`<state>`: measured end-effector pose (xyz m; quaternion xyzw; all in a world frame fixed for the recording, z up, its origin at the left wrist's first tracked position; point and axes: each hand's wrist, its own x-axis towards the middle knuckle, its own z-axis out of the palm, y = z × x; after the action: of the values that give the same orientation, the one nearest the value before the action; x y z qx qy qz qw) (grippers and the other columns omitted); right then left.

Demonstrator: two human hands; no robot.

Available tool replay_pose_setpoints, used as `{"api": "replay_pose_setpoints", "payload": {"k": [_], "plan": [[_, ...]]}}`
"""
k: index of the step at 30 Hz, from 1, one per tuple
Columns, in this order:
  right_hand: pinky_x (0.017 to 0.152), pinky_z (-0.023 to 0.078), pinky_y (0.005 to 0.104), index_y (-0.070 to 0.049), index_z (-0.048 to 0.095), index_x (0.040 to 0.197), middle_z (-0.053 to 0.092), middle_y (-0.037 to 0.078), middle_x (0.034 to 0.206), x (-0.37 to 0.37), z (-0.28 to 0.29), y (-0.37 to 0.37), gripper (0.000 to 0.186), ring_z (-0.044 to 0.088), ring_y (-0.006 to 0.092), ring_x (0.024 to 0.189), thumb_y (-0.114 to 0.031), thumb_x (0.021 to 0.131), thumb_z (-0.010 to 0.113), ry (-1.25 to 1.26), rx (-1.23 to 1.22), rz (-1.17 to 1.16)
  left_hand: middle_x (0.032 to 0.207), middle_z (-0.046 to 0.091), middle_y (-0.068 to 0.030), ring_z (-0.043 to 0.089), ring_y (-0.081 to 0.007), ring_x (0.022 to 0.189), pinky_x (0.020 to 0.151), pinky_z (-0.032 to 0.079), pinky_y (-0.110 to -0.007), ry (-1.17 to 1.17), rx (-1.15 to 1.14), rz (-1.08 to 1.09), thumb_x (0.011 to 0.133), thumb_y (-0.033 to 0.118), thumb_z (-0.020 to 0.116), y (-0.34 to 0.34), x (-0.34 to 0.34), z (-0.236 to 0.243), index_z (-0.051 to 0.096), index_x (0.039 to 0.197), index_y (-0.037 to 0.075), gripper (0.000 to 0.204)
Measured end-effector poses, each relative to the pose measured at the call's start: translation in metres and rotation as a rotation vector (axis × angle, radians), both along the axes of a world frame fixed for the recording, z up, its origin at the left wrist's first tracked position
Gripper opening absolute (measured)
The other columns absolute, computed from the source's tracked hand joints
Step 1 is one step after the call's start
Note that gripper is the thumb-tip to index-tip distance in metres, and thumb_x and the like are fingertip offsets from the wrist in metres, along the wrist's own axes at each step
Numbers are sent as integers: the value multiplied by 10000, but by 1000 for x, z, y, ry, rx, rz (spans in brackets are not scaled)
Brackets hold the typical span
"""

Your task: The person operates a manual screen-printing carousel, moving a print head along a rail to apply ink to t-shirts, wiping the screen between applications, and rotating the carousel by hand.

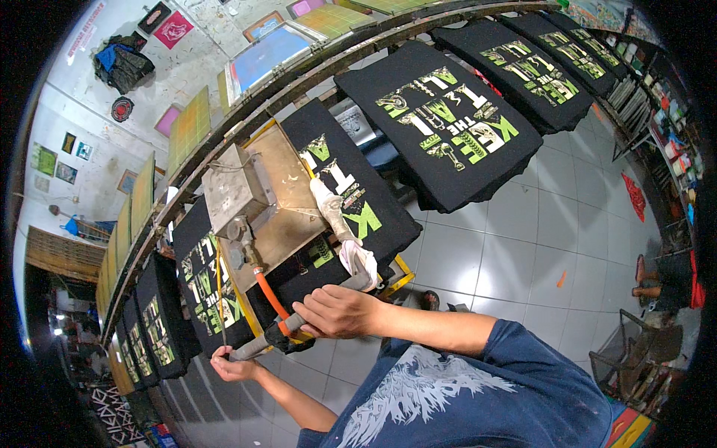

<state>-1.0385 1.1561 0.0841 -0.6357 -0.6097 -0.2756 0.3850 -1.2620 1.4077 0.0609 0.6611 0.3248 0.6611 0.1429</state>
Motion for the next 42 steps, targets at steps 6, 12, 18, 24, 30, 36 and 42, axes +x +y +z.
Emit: {"api": "replay_pose_setpoints", "payload": {"k": [6, 12, 18, 24, 30, 36, 42], "plan": [[711, 474, 304, 21, 694, 1140, 637, 65, 910, -2, 1, 0, 439, 599, 189, 800, -366, 931, 705, -3, -6, -21, 749, 573, -91, 541, -201, 690, 660, 434, -352, 4, -11, -11, 1073, 236, 443, -6, 1, 3, 604, 805, -22, 405], [725, 481, 303, 11, 697, 1140, 640, 60, 911, -3, 0, -2, 428, 609, 191, 810, -366, 937, 698, 6, -20, -30, 743, 574, -90, 541, -199, 680, 640, 434, -348, 27, -55, -19, 1073, 248, 454, -7, 4, 7, 600, 805, -22, 408], [754, 488, 314, 1, 698, 1126, 637, 56, 910, -7, -5, 2, 411, 617, 193, 832, -365, 939, 705, -2, 14, -56, 735, 575, -94, 542, -208, 668, 640, 428, -355, 51, -47, -57, 1056, 244, 451, -2, -4, 6, 598, 794, -22, 402], [758, 499, 325, -35, 699, 1115, 634, 33, 903, -10, 6, -2, 391, 623, 187, 816, -377, 927, 731, 50, -26, -89, 731, 562, -85, 532, -206, 680, 660, 433, -354, 31, -102, -92, 1066, 263, 441, -6, 2, 8, 579, 782, -25, 427], [699, 480, 336, -85, 722, 1005, 613, 21, 799, -16, 12, 1, 339, 626, 191, 770, -402, 890, 759, 21, -11, -230, 704, 571, -96, 531, -204, 645, 641, 443, -339, 52, -49, -221, 1049, 215, 441, -7, 1, 10, 562, 732, -13, 409], [667, 536, 396, -89, 735, 897, 663, 83, 804, -17, 40, 6, 369, 661, 257, 772, -457, 924, 735, 286, -162, -345, 673, 600, -110, 558, -218, 609, 617, 455, -337, 167, -72, -336, 1015, 164, 470, -5, -9, 16, 605, 765, -38, 348], [764, 470, 411, -65, 673, 687, 625, 76, 693, -27, 43, -1, 417, 633, 287, 766, -396, 930, 742, 234, -267, -528, 678, 609, -115, 594, -257, 598, 591, 468, -362, 134, -54, -397, 1023, 247, 516, 2, -14, 5, 605, 745, -5, 385]]}}
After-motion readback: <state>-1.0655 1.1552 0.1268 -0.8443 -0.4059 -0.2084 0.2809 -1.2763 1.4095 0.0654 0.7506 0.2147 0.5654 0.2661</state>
